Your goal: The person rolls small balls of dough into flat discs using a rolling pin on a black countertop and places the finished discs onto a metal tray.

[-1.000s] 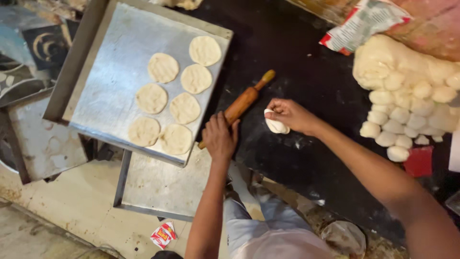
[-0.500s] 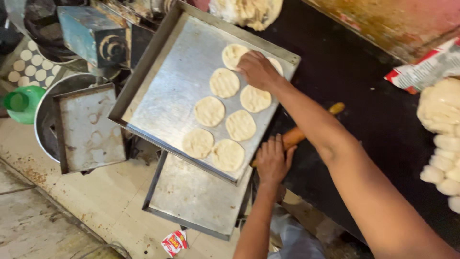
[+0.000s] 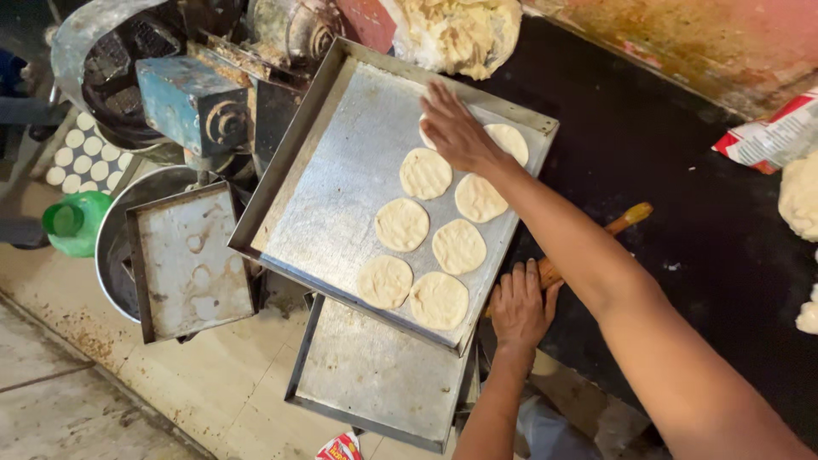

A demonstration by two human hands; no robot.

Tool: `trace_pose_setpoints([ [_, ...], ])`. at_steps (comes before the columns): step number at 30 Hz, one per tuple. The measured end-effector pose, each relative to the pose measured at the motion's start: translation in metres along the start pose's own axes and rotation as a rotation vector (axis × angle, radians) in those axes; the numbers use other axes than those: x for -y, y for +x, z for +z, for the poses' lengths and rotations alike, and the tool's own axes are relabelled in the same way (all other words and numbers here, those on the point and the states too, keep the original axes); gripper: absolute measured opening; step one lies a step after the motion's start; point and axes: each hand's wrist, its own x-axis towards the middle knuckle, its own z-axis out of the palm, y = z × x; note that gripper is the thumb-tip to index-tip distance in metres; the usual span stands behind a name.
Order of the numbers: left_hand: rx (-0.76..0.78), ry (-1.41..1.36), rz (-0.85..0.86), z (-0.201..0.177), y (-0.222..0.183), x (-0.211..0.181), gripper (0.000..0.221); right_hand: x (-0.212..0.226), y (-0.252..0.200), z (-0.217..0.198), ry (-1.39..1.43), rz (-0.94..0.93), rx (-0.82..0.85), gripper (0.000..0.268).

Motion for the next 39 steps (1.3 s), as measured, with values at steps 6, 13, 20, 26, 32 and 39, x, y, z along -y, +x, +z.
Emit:
trace_pose_setpoints([
  [6, -0.059, -0.056, 0.049, -0.002, 0.004, 0.001, 0.061, 0.000, -0.023, -0.021, 0.131, -0.170, -0.427, 0.044],
  [13, -0.137, -0.053, -0.016, 0.001, 0.009, -0.009, 0.040, -0.040, -0.314, -0.039, 0.243, 0.262, -0.993, 0.038],
  [20, -0.186, 0.154, 0.170, -0.011, 0.003, -0.022, 0.055, -0.143, -0.492, -0.123, -0.466, 0.527, -1.015, 0.035],
  [26, -0.153, 0.175, 0.144, 0.000, 0.000, -0.023, 0.057, -0.193, -0.507, -0.170, -0.687, 0.747, -0.775, 0.065],
  [32, -0.141, 0.242, 0.117, 0.003, 0.001, -0.024, 0.057, -0.188, -0.516, -0.171, -0.454, 0.619, -1.031, 0.035],
  [39, -0.137, 0.284, 0.055, 0.003, -0.002, -0.030, 0.058, -0.110, -0.460, -0.085, -0.144, -0.108, -0.471, 0.049],
])
